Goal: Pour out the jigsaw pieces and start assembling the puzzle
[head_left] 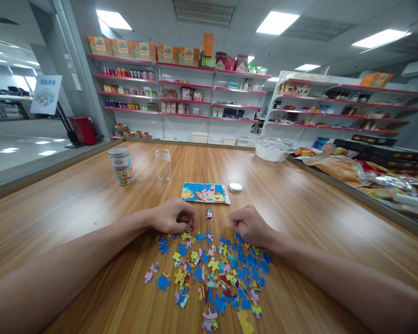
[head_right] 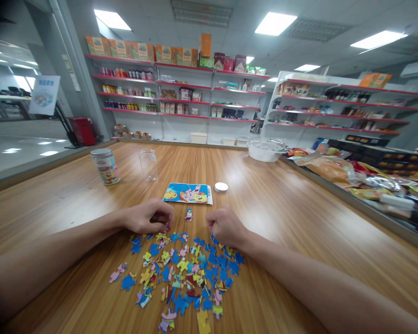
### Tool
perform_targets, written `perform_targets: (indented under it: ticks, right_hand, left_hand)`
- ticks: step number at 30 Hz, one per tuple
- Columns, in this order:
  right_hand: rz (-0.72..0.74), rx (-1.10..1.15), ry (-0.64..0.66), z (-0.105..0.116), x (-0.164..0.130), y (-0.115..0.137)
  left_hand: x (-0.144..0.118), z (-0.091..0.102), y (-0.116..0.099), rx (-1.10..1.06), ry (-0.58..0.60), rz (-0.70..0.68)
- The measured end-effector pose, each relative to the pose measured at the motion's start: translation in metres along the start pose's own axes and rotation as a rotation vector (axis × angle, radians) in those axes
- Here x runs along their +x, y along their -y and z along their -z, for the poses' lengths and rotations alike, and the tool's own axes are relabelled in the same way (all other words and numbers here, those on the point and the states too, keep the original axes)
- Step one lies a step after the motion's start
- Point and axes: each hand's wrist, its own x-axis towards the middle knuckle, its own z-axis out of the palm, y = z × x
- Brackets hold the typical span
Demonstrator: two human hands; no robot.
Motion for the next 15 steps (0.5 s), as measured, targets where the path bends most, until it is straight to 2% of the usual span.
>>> perform_targets:
  ticks: [15]
  right_hand:
    - [0.018, 0.029, -0.001, 0.0012, 0.0001, 0.0017]
  left_hand:
    - [-0.0003, 0.0019, 0.0003, -0.118, 0.051, -0.036]
